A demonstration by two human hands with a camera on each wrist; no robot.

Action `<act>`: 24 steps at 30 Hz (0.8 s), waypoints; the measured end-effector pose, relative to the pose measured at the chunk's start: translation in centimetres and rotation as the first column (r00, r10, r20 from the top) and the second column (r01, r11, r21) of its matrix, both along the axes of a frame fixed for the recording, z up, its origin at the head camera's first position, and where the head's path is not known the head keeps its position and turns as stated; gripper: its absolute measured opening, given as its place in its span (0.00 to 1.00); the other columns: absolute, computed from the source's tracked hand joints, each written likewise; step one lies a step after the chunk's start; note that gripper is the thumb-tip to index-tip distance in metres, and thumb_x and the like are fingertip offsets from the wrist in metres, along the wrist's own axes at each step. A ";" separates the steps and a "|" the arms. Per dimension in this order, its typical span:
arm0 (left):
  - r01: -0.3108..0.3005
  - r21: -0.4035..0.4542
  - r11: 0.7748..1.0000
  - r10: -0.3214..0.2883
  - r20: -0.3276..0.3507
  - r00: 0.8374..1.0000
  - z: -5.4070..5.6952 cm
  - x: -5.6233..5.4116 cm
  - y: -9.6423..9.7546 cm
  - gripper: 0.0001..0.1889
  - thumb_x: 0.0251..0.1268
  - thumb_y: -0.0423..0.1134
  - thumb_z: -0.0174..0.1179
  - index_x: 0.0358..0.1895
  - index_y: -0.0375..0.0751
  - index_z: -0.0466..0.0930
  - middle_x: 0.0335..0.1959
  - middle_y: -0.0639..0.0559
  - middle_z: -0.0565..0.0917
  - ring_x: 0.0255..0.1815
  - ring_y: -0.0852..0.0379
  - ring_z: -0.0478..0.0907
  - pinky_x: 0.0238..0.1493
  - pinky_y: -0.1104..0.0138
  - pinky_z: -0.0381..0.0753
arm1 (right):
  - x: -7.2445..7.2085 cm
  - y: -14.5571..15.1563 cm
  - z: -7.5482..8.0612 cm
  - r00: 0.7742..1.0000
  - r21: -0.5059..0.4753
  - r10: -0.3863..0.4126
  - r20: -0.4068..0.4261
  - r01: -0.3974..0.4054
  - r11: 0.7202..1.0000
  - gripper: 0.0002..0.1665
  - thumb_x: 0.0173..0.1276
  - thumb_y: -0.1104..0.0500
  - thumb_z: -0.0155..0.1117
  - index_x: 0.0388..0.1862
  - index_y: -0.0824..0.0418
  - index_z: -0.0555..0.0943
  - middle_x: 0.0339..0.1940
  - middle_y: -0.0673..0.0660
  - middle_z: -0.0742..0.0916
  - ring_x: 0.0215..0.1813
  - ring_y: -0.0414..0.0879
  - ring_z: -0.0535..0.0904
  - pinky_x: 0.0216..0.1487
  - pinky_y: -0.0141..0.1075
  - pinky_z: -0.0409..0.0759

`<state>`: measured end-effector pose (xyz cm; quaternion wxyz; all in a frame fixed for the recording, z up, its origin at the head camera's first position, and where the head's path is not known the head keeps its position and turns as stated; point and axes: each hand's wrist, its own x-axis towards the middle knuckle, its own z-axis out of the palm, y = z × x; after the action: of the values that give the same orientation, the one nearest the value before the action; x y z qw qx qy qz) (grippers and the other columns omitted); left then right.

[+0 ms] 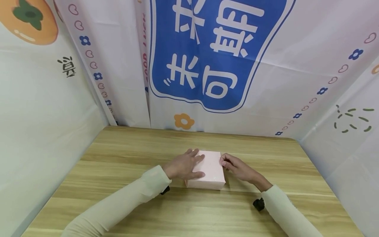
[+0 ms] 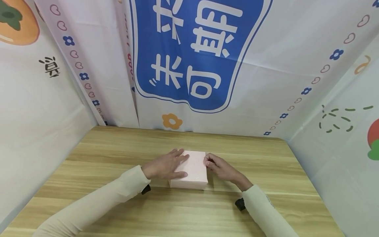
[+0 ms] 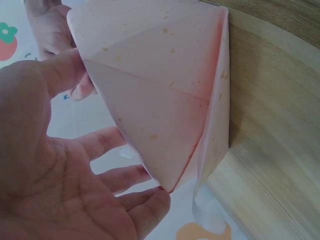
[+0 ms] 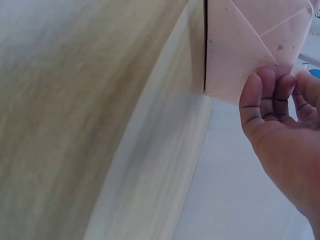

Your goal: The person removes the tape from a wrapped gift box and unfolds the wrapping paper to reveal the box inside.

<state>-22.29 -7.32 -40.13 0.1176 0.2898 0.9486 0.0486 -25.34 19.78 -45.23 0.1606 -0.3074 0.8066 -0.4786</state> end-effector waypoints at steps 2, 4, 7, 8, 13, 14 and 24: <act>-0.003 0.001 1.000 0.003 0.001 1.000 0.0 0.0 0.0 0.41 0.68 0.67 0.50 0.78 0.51 0.55 0.80 0.41 0.52 0.79 0.39 0.52 0.73 0.53 0.66 | -0.1 0.1 0.0 1.000 -0.008 -0.001 0.020 0.001 1.000 0.14 0.81 0.55 0.44 0.46 0.65 0.71 0.40 0.67 0.76 0.44 0.57 0.72 0.45 0.40 0.78; -0.005 0.000 1.000 0.005 0.001 1.000 0.0 0.0 0.0 0.41 0.68 0.67 0.50 0.78 0.51 0.55 0.80 0.41 0.52 0.79 0.39 0.52 0.73 0.53 0.66 | -0.1 0.1 -0.1 0.999 -0.021 0.004 0.040 -0.004 1.000 0.15 0.81 0.55 0.44 0.46 0.66 0.71 0.41 0.68 0.75 0.44 0.58 0.71 0.45 0.40 0.77; -0.005 0.004 1.000 0.005 -0.001 1.000 -0.1 0.0 0.0 0.41 0.68 0.67 0.50 0.78 0.51 0.56 0.80 0.41 0.52 0.79 0.39 0.53 0.73 0.53 0.66 | -0.1 0.3 -0.2 0.997 -0.054 0.022 0.070 -0.019 0.998 0.16 0.82 0.55 0.42 0.45 0.68 0.70 0.40 0.71 0.72 0.43 0.61 0.68 0.44 0.41 0.74; -0.005 0.005 1.000 0.005 -0.001 1.000 -0.1 0.0 0.0 0.41 0.68 0.67 0.50 0.78 0.51 0.56 0.80 0.41 0.52 0.79 0.39 0.53 0.73 0.53 0.66 | -0.1 0.3 -0.2 0.997 -0.065 0.028 0.078 -0.023 0.998 0.16 0.82 0.55 0.42 0.45 0.68 0.69 0.39 0.70 0.72 0.43 0.61 0.67 0.43 0.41 0.73; -0.010 0.013 1.000 0.009 0.007 1.000 -0.1 0.0 0.0 0.41 0.68 0.67 0.51 0.78 0.51 0.56 0.80 0.41 0.52 0.79 0.39 0.52 0.73 0.53 0.65 | -0.1 0.6 -0.5 0.991 -0.110 0.046 0.122 -0.033 0.993 0.17 0.82 0.56 0.42 0.44 0.71 0.67 0.38 0.65 0.69 0.42 0.56 0.65 0.43 0.40 0.69; -0.010 0.012 1.000 0.010 0.008 1.000 -0.1 0.0 0.0 0.41 0.68 0.67 0.51 0.78 0.51 0.55 0.80 0.42 0.52 0.79 0.39 0.52 0.73 0.53 0.65 | -0.1 0.6 -0.5 0.990 -0.115 0.045 0.133 -0.030 0.993 0.17 0.82 0.55 0.42 0.44 0.71 0.67 0.38 0.63 0.69 0.42 0.55 0.66 0.43 0.39 0.69; -0.007 0.019 1.000 0.007 0.002 1.000 -0.1 0.0 -0.1 0.41 0.68 0.67 0.51 0.78 0.51 0.56 0.80 0.41 0.52 0.79 0.39 0.52 0.72 0.53 0.67 | -0.3 1.0 -1.0 0.968 -0.186 0.090 0.236 -0.046 0.981 0.19 0.82 0.55 0.41 0.48 0.74 0.64 0.42 0.57 0.71 0.45 0.44 0.71 0.47 0.38 0.73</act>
<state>-22.29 -7.40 -40.27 0.1155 0.2873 0.9491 0.0583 -25.62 20.79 -46.19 0.2463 -0.2874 0.7234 -0.5774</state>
